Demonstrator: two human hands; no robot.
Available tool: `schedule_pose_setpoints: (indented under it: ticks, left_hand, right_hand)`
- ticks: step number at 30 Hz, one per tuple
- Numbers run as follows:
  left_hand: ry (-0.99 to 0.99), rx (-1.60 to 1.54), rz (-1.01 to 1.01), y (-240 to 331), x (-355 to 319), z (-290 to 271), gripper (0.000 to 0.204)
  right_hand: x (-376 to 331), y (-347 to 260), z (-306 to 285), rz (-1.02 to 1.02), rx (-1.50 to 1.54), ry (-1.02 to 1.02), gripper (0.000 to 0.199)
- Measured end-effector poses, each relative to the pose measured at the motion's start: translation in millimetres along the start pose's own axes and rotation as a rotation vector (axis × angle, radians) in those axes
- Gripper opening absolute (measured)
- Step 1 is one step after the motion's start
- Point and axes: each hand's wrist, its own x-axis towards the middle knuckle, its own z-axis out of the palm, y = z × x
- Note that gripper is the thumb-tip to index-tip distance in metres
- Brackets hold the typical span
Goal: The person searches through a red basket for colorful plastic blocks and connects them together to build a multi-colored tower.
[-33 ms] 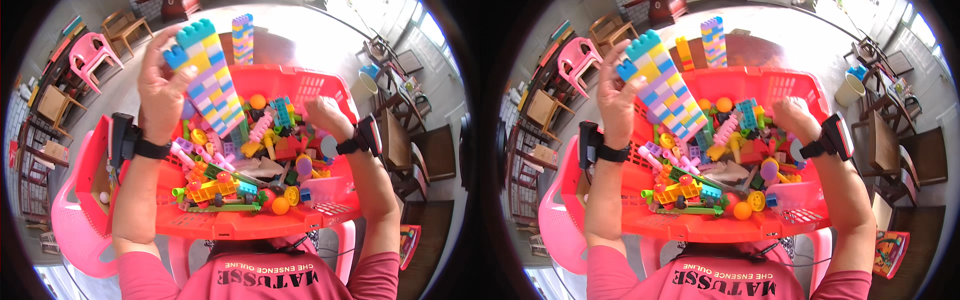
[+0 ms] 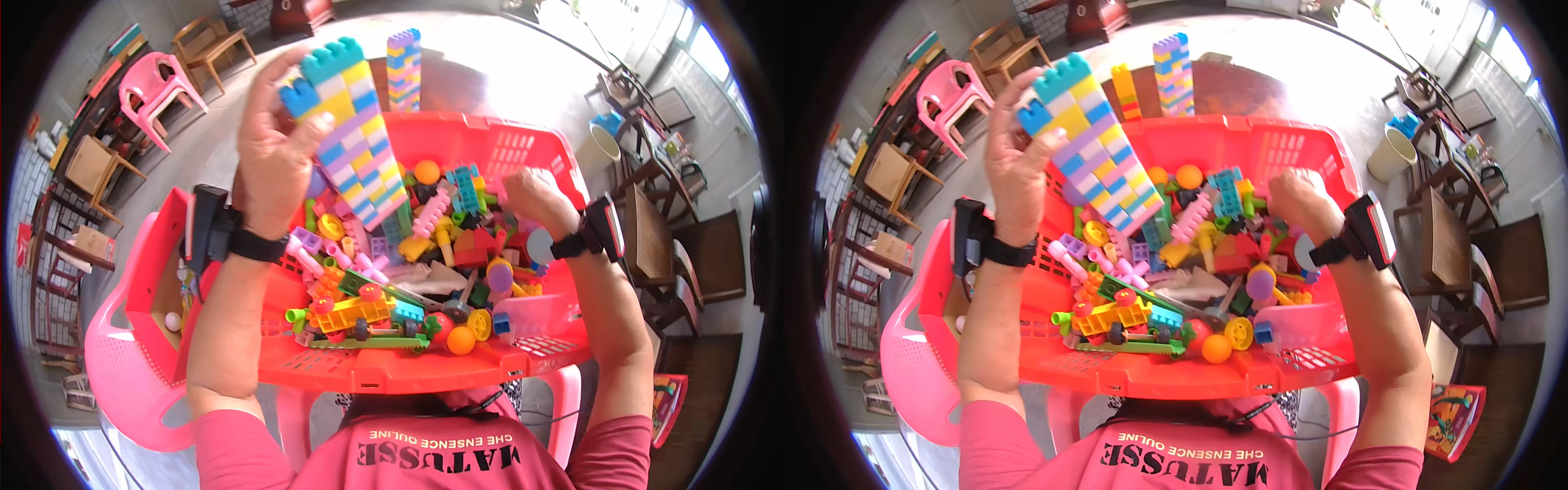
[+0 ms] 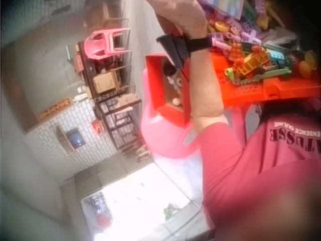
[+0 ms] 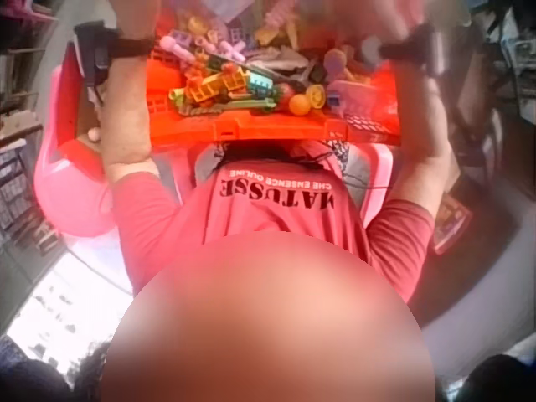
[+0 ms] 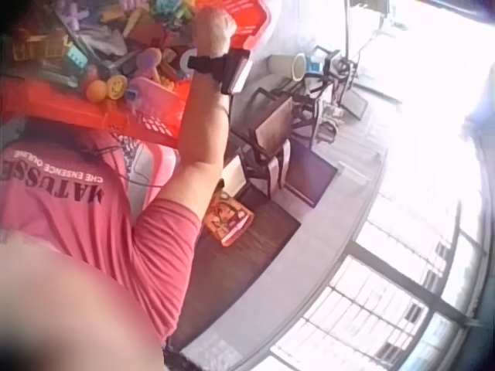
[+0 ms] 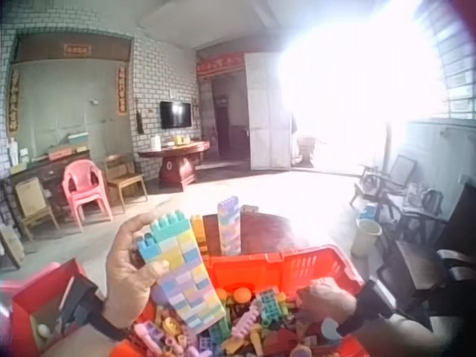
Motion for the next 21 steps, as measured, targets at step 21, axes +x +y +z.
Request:
schedule_pose_setpoints:
  ticks: [21]
  left_hand:
    - [-0.02, 0.081, 0.011, 2.1, 0.1, -3.4, 0.052]
  right_hand:
    - [-8.3, -0.6, -5.1, -0.09, 0.031, 0.016, 0.017]
